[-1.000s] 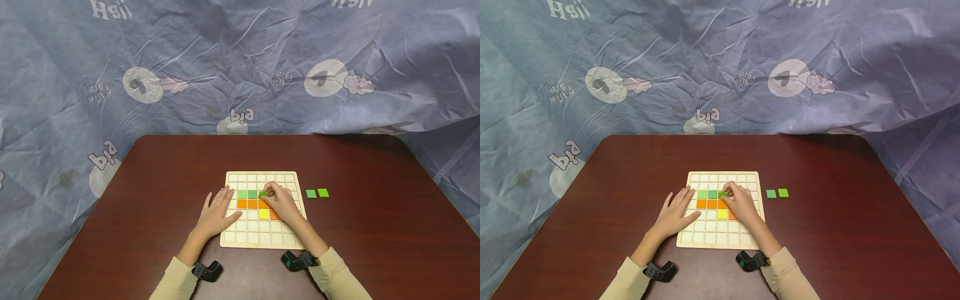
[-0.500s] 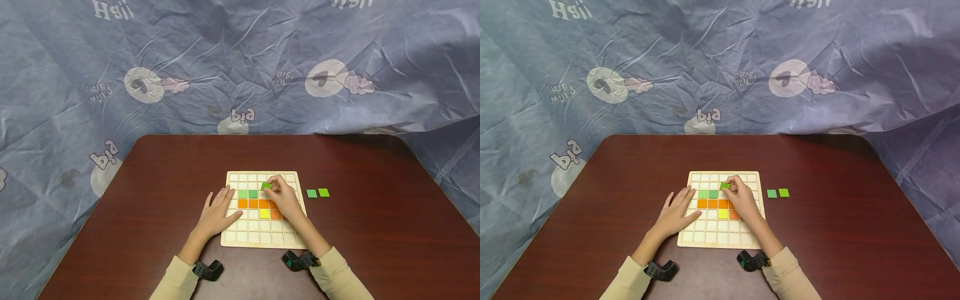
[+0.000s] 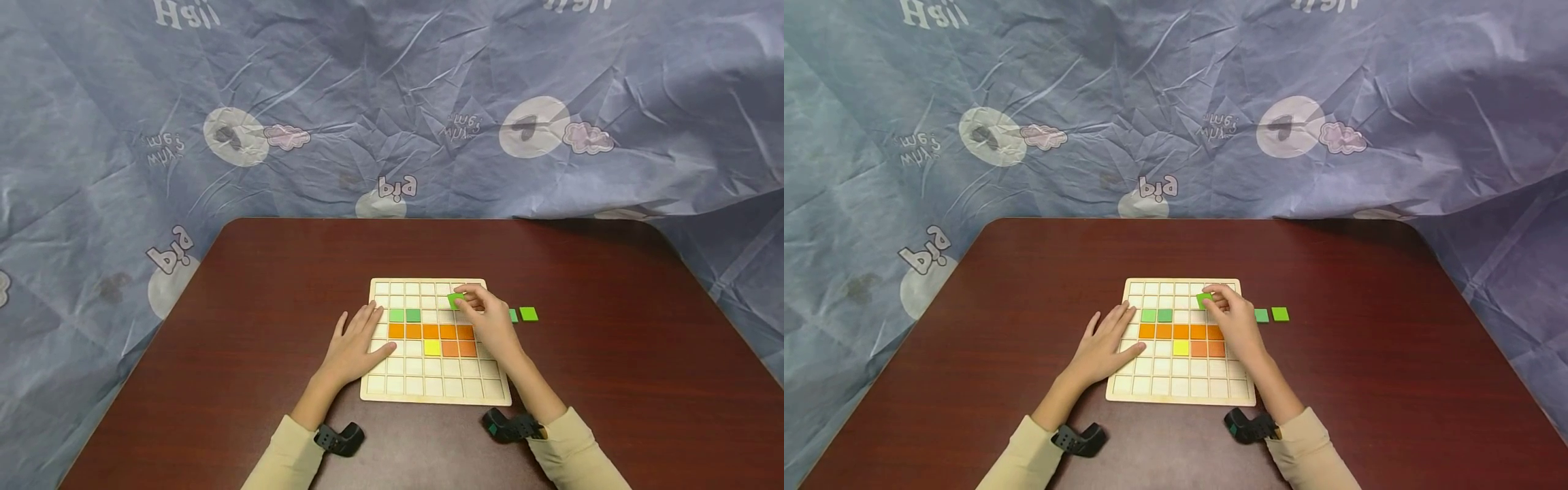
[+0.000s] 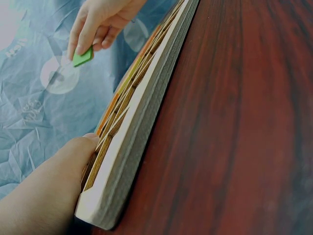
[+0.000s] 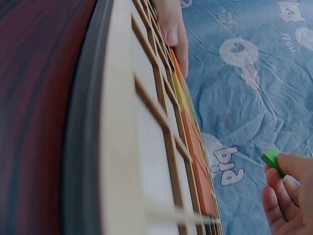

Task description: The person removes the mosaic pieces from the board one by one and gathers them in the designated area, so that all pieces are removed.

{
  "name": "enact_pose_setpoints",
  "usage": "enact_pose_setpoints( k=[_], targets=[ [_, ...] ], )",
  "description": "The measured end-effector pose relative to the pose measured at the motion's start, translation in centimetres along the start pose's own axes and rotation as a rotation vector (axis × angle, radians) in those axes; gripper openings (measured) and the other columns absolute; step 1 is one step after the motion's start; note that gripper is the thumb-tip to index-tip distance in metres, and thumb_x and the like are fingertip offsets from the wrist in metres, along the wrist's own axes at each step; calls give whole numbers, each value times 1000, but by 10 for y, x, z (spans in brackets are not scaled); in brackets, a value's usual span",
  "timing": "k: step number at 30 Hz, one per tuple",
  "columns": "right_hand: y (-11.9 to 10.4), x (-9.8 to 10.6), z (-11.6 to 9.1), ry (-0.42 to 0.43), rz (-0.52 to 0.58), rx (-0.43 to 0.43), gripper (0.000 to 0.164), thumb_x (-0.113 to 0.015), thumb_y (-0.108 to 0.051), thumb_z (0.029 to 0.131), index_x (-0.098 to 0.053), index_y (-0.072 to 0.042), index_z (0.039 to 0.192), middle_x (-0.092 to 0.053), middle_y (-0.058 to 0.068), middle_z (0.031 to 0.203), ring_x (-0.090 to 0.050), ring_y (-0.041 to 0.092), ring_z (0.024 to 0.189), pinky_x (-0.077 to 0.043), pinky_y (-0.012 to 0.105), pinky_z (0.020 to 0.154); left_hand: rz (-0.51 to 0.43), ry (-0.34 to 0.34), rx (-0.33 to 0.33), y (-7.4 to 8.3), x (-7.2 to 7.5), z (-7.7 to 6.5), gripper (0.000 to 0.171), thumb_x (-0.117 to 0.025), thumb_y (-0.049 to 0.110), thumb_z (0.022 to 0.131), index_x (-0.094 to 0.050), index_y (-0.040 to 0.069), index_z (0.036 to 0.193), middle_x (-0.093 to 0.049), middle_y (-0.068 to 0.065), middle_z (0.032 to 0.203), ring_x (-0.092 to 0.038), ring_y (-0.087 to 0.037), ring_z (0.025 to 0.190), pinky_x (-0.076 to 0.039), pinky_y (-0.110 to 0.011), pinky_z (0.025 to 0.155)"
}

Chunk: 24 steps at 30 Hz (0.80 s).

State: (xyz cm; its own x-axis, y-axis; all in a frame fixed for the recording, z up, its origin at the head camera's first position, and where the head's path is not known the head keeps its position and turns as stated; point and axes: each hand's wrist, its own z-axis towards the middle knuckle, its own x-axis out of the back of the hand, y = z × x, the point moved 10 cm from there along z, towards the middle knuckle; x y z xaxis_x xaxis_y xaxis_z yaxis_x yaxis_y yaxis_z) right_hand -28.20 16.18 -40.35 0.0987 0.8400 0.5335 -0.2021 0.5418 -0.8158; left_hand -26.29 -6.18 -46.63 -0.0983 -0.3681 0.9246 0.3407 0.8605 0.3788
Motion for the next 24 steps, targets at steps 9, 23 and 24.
enact_pose_setpoints(
  k=[9,23,24],
  targets=[
    [11,37,-8,85,-67,75,26,-61,-20,87,-62,-7,109,-66,8,89,-54,-4,73,-45,11,66,-5,-3,3,1,1,-1,76,-40,60,87,-20,18,146,-16,0,153,-17,-16,141,-3,-47,113],
    [49,84,-17,202,-172,-2,24,-58,-25,89,-62,-10,108,-64,7,92,-46,-15,74,-40,5,64,1,4,1,0,1,-1,77,-37,62,86,-19,18,147,-16,1,153,-17,-14,141,-3,-47,113],
    [52,86,-17,205,-179,-10,24,-58,-25,89,-62,-10,108,-63,7,92,-45,-16,74,-40,5,63,2,1,0,0,0,-1,77,-37,63,86,-19,18,147,-16,1,153,-17,-14,141,-3,-48,113]
  ],
)
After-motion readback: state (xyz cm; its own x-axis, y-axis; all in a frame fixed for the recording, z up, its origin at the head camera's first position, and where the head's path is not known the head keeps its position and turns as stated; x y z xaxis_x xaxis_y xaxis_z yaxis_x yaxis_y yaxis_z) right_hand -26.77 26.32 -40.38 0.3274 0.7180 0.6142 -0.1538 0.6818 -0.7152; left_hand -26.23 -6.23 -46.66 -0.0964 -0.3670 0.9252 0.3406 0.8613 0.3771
